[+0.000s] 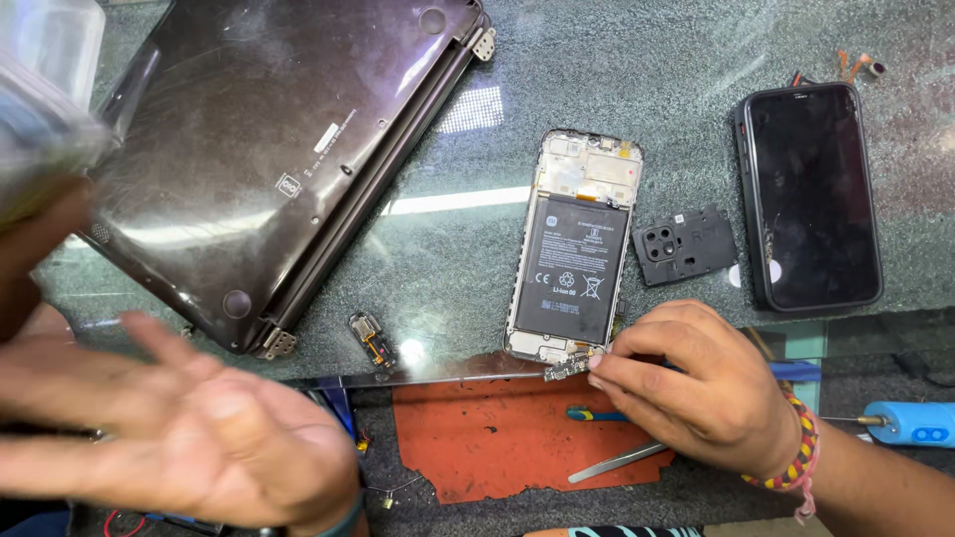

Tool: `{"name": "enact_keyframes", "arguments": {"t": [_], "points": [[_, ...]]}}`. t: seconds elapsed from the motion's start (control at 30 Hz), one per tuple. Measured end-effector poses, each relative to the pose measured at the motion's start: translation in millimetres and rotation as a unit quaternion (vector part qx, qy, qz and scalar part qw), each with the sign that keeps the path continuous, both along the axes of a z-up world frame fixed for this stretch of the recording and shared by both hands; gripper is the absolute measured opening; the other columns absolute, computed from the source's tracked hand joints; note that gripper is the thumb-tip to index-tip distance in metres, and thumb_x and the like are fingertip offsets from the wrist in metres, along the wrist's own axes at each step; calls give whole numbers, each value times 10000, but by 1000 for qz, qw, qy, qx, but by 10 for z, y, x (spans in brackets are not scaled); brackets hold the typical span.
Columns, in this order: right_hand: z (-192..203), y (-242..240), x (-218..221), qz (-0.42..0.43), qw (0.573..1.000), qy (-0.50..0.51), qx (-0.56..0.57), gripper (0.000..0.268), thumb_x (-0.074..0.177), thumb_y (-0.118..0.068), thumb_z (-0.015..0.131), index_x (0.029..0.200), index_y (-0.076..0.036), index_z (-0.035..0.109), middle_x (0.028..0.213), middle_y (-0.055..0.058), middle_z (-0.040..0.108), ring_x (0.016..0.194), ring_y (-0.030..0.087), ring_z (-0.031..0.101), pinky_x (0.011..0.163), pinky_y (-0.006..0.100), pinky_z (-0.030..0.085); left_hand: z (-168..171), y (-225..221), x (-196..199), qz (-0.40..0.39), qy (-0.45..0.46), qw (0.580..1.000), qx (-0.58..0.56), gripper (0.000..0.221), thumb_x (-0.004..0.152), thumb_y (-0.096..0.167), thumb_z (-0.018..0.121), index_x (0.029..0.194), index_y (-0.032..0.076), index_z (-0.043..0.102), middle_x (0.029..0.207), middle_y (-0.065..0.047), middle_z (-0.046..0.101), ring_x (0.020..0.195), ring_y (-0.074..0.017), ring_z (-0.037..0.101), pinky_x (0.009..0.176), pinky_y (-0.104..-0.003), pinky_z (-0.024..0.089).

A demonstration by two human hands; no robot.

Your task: The person cleans a small electronic component with a toothbrush and tweezers, then places it into a disassembled smartphone chassis. They use tweezers to align and press the component into position near the battery area.

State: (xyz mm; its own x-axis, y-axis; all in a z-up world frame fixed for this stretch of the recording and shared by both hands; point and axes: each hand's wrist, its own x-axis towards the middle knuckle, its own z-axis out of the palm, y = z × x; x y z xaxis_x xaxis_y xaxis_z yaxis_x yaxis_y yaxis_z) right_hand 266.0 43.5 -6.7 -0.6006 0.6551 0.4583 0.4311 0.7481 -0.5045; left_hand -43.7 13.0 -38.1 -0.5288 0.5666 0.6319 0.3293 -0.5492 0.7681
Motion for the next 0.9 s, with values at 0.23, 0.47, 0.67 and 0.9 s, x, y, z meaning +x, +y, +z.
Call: {"name": "enact_keyframes", "arguments": {"t": [0.23, 0.47, 0.67, 0.9], "points": [[-26, -20, -30, -2, 999, -22, 34, 281, 790, -153, 849, 1037, -56, 758, 906, 37, 652, 837, 218, 635, 744, 391, 528, -15, -1, -155, 85, 74, 993, 18, 722, 977, 45, 588, 1547, 48, 145, 1641, -185, 182, 1550, -277, 107, 1335, -481, 147], [-45, -12, -43, 1, 999, -15, 50, 254, 803, -156, 856, 1006, -52, 744, 899, 32, 662, 829, 213, 639, 749, 398, 533, 339, 115, 278, -271, 427, 859, -78, 285, 911, 204, 822, 1158, 121, 706, 1270, -40, 665, 1288, -271, 592, 1163, -502, 401], [-51, -4, -1, 1, 1000, 2, 30, 253, 785, -148, 860, 992, -63, 741, 915, 33, 654, 844, 212, 646, 760, 394, 543, 339, 92, 544, -345, 419, 827, -145, 272, 905, 217, 781, 1144, 111, 707, 1199, -36, 672, 1278, -272, 593, 1161, -530, 389], [-94, -27, 18, -23, 999, 27, 11, 287, 745, -123, 885, 983, -75, 731, 935, 31, 643, 861, 230, 647, 756, 379, 542, 322, 80, 587, -314, 416, 839, -158, 239, 897, 124, 690, 1133, 122, 727, 1139, -28, 667, 1216, -249, 611, 1142, -504, 413]]}}
